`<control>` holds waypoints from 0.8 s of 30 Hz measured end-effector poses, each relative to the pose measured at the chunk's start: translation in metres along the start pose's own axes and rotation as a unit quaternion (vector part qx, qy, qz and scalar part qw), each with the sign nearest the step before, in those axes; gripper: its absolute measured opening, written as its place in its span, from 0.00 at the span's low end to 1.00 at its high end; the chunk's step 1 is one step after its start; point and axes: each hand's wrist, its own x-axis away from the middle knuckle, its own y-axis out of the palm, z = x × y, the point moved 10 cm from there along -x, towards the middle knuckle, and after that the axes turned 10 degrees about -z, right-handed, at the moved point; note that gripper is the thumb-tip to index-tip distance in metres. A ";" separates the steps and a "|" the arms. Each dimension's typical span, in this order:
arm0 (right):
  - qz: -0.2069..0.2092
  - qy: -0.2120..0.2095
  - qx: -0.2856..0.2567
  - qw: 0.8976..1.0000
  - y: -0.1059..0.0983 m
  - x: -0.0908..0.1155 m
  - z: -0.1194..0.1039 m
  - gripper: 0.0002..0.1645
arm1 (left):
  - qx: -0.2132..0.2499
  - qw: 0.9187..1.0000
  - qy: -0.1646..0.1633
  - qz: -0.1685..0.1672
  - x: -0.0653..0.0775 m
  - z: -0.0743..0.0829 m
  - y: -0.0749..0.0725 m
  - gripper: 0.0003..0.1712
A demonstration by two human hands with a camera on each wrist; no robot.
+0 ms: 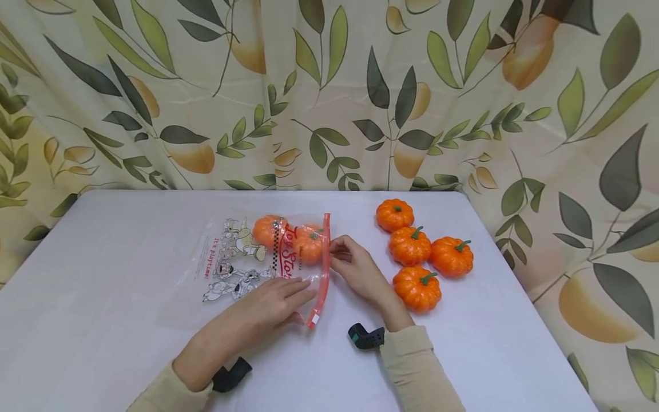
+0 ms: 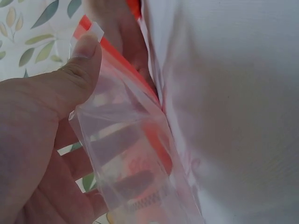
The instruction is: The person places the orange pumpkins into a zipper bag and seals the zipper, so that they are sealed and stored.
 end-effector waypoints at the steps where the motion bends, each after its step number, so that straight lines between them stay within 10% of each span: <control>1: -0.005 0.002 0.006 1.000 0.001 0.000 0.001 0.18 | 0.001 1.000 -0.001 -0.001 0.000 0.000 0.000 0.32; 15: -0.033 0.029 0.081 0.996 0.006 0.001 0.003 0.22 | 0.015 1.000 -0.010 -0.010 0.002 -0.004 0.001 0.31; 24: -0.061 -0.043 0.125 0.989 0.011 0.003 -0.007 0.26 | 0.023 1.000 -0.014 -0.016 0.004 -0.005 0.001 0.31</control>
